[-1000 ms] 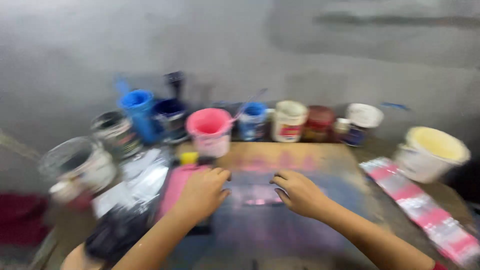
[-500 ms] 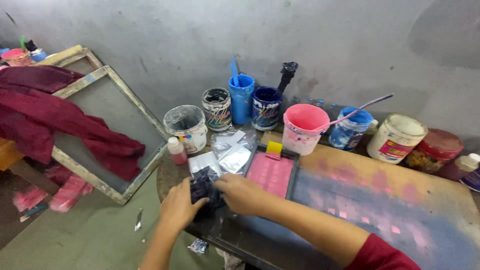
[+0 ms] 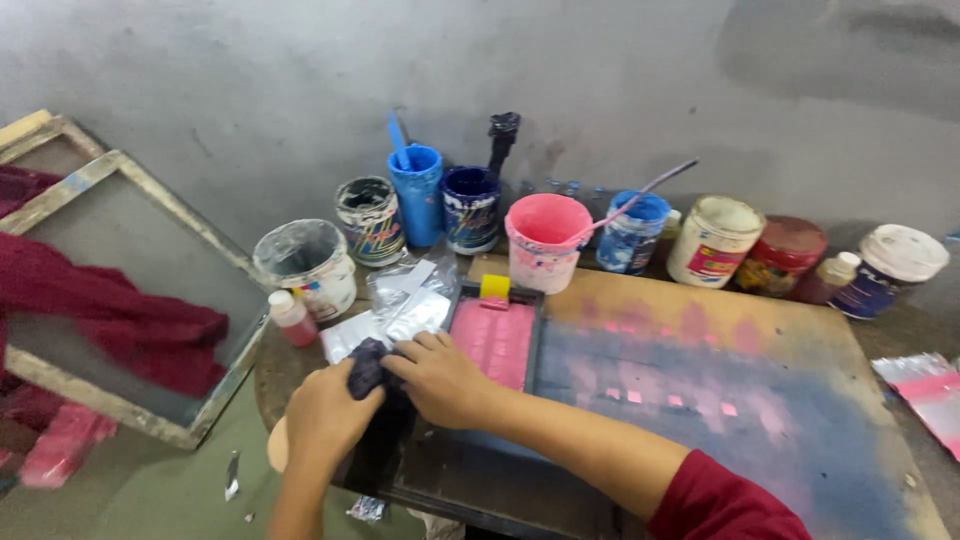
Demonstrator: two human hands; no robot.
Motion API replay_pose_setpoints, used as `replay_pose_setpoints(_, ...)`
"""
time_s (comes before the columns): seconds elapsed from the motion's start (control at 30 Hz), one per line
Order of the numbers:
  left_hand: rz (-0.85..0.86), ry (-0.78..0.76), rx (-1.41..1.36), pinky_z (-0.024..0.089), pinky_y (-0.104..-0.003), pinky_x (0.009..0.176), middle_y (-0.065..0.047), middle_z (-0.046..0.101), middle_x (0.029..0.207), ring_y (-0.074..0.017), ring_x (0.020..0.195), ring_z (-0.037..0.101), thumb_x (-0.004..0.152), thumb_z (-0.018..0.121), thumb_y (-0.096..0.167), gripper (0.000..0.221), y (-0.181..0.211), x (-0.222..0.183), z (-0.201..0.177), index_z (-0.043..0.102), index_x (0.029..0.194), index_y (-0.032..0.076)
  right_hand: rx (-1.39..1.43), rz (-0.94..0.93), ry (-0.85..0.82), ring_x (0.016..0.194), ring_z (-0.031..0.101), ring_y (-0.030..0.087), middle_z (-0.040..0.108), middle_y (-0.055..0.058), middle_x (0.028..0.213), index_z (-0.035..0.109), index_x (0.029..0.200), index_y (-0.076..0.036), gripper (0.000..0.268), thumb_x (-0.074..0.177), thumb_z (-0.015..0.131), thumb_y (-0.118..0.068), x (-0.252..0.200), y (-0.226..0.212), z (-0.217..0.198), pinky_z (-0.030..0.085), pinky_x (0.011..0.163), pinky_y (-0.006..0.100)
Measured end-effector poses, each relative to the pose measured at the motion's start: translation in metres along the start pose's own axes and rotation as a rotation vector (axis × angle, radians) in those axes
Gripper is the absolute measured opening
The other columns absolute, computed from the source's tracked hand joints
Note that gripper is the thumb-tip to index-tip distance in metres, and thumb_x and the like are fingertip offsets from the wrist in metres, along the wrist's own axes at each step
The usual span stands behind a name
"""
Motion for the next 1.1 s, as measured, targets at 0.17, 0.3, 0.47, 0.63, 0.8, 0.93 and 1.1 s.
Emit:
replay_pose_setpoints(0.17, -0.079, 0.093, -0.048, 0.052, -0.050, 0.090, -0.015, 0.073, 0.107, -0.0379, 0.108, 0.067, 0.078, 0.069, 0.050, 0.039, 0.016, -0.029, -0.049, 0.074, 0.107, 0.024, 0.086, 0.010, 0.150, 0.110, 0.055, 0.040, 0.058, 0.019, 0.135, 0.053, 0.141, -0.009, 0.058, 0.084, 0.066, -0.013, -0.003, -0.023, -0.070, 0.044, 0.092, 0.051)
replay_pose_setpoints(0.3, 0.192, 0.490, -0.081, 0.052, -0.052, 0.083, -0.013, 0.070, 0.094, -0.0371, 0.100, 0.066, 0.077, 0.081, 0.048, 0.043, 0.038, -0.041, -0.072, 0.075, 0.105, 0.015, 0.029, 0.029, 0.145, 0.128, 0.051, 0.042, 0.049, 0.019, 0.154, 0.040, 0.156, -0.010, 0.076, 0.087, 0.065, -0.031, -0.015, -0.028, -0.113, 0.039, 0.107, 0.052)
replay_pose_setpoints(0.47, 0.527, 0.711, -0.237, 0.053, -0.046, 0.084, -0.013, 0.072, 0.093, -0.0337, 0.096, 0.068, 0.075, 0.088, 0.034, 0.042, 0.134, -0.065, -0.105, 0.075, 0.107, 0.009, -0.088, 0.086, 0.329, 0.136, 0.049, 0.041, 0.048, 0.019, 0.154, 0.044, 0.154, -0.011, 0.080, 0.083, 0.075, -0.031, -0.033, 0.008, -0.159, 0.037, 0.115, 0.052)
replay_pose_setpoints(0.63, 0.804, 0.637, -0.544, 0.054, -0.044, 0.089, -0.014, 0.073, 0.093, -0.0349, 0.101, 0.069, 0.080, 0.086, 0.026, 0.036, 0.229, -0.070, -0.109, 0.074, 0.109, 0.008, -0.120, 0.044, 0.601, 0.130, 0.055, 0.048, 0.053, 0.027, 0.145, 0.050, 0.146, -0.005, 0.080, 0.072, 0.082, -0.001, -0.068, 0.061, -0.237, 0.043, 0.112, 0.056)
replay_pose_setpoints(0.8, 1.026, 0.261, -0.533, 0.051, -0.049, 0.098, -0.016, 0.074, 0.121, -0.0379, 0.114, 0.069, 0.090, 0.076, 0.019, 0.042, 0.277, -0.078, -0.105, 0.070, 0.131, 0.009, -0.277, 0.180, 0.699, 0.121, 0.062, 0.041, 0.063, 0.018, 0.129, 0.066, 0.131, -0.008, 0.057, 0.075, 0.077, -0.002, -0.146, 0.119, -0.307, 0.045, 0.110, 0.049)
replay_pose_setpoints(0.93, 0.768, 0.053, -0.103, 0.051, -0.055, 0.098, -0.013, 0.072, 0.127, -0.0400, 0.117, 0.067, 0.088, 0.059, 0.004, 0.050, 0.199, -0.024, -0.056, 0.065, 0.135, 0.017, -0.421, 0.300, 0.662, 0.120, 0.062, 0.039, 0.064, 0.017, 0.128, 0.068, 0.129, -0.006, 0.049, 0.081, 0.079, -0.007, -0.220, 0.142, -0.358, 0.042, 0.113, 0.047)
replay_pose_setpoints(1.1, 0.124, -0.526, 0.350, 0.054, -0.041, 0.095, -0.002, 0.053, 0.154, -0.0297, 0.129, 0.063, 0.080, 0.046, -0.005, 0.094, 0.045, 0.017, 0.054, 0.025, 0.160, 0.040, -0.419, 0.531, 0.357, 0.125, 0.055, 0.044, 0.060, 0.024, 0.133, 0.065, 0.134, 0.001, 0.075, 0.059, 0.060, 0.000, -0.321, 0.215, -0.345, 0.039, 0.118, 0.050)
Point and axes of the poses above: each hand's wrist, its own x-axis towards the middle knuckle, its own z-axis out of the palm, y = z × x, the point moved 10 cm from there along x, towards the middle knuckle
